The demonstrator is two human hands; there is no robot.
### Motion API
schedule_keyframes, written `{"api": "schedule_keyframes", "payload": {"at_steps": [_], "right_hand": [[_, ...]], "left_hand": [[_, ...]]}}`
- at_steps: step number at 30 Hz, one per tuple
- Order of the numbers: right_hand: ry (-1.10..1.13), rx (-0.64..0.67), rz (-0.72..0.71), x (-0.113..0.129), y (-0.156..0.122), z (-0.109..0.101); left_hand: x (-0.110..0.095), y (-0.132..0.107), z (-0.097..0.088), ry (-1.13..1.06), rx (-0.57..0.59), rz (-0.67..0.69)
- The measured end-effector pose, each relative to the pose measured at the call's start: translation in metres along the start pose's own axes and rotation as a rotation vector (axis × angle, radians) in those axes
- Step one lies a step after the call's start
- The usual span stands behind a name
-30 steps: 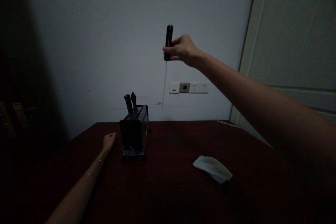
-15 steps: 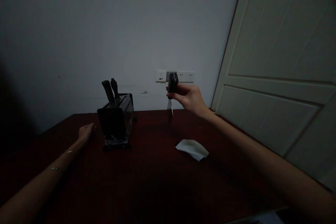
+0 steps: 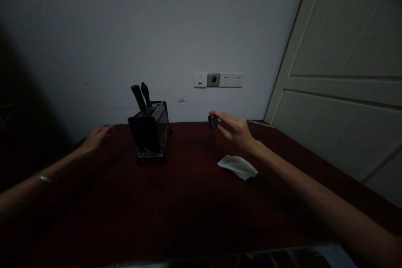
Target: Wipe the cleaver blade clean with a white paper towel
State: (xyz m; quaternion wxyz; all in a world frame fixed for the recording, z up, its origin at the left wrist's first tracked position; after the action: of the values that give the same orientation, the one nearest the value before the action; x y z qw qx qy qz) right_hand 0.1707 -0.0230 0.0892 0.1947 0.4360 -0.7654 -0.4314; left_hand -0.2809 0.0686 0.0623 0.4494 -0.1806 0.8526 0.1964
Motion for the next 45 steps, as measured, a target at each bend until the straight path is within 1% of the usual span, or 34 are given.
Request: {"api": "schedule_keyframes", "payload": {"at_steps": [2, 4, 5, 6, 7, 8, 11, 14, 16, 18, 20, 23, 25, 30, 35, 39, 42, 45], "right_hand": [[0.004, -0.022, -0.027, -0.003, -0.006, 0.005], [0.003, -0.019, -0.035, -0.006, -0.011, 0.01], [0.002, -0.008, -0.04, -0.007, -0.014, 0.013], [0.002, 0.004, -0.047, -0.008, -0.016, 0.016], [0.006, 0.02, -0.056, -0.008, -0.018, 0.018], [0.012, 0.034, -0.069, -0.008, -0.019, 0.02], [0.038, 0.073, -0.106, -0.004, -0.021, 0.024], [0.076, 0.132, -0.151, 0.004, -0.02, 0.024], [0.1, 0.168, -0.18, 0.01, -0.019, 0.022], [0.11, 0.182, -0.198, 0.014, -0.018, 0.021], [0.103, 0.191, -0.179, 0.015, -0.018, 0.022], [0.09, 0.221, -0.138, 0.014, -0.018, 0.023], [0.102, 0.236, -0.175, 0.014, -0.018, 0.024], [0.127, 0.167, -0.353, 0.015, -0.021, 0.026], [0.098, 0.147, -0.395, 0.011, -0.023, 0.027], [0.038, 0.145, -0.506, 0.013, -0.022, 0.027], [0.019, 0.186, -0.519, 0.013, -0.022, 0.028], [0.011, 0.213, -0.488, 0.013, -0.023, 0.029]], "left_hand": [[-0.017, -0.019, -0.01, -0.002, 0.083, 0.058], [-0.041, -0.043, -0.016, -0.029, 0.113, 0.235], [-0.054, -0.057, -0.016, -0.051, 0.124, 0.318], [-0.067, -0.072, -0.013, -0.059, 0.176, 0.388], [-0.08, -0.087, -0.007, -0.081, 0.253, 0.423], [-0.091, -0.101, 0.003, -0.091, 0.374, 0.416], [-0.113, -0.141, 0.041, -0.145, 0.777, 0.248], [-0.118, -0.174, 0.078, -0.119, 1.167, 0.03], [-0.118, -0.191, 0.094, -0.159, 1.348, -0.085], [-0.117, -0.204, 0.104, -0.203, 1.45, -0.176], [-0.117, -0.211, 0.11, -0.248, 1.503, -0.249], [-0.12, -0.215, 0.116, -0.332, 1.55, -0.327], [-0.121, -0.215, 0.12, -0.377, 1.572, -0.353], [-0.122, -0.218, 0.13, -0.421, 1.615, -0.358], [-0.122, -0.221, 0.135, -0.479, 1.631, -0.393], [-0.123, -0.222, 0.137, -0.491, 1.632, -0.33], [-0.122, -0.223, 0.138, -0.498, 1.635, -0.299], [-0.121, -0.225, 0.138, -0.532, 1.629, -0.32]]}}
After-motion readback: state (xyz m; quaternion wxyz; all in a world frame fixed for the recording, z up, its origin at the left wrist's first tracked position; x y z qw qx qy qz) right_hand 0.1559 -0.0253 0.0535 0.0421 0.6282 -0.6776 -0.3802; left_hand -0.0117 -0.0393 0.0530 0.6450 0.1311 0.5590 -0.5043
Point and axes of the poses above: each hand's wrist, its own y-axis towards the middle knuckle, its own z-axis out of the palm, x = y × z, the point moved 2 cm from there along y, towards the middle knuckle, and after that the axes turned 12 degrees about -z, right-handed, at the moved point
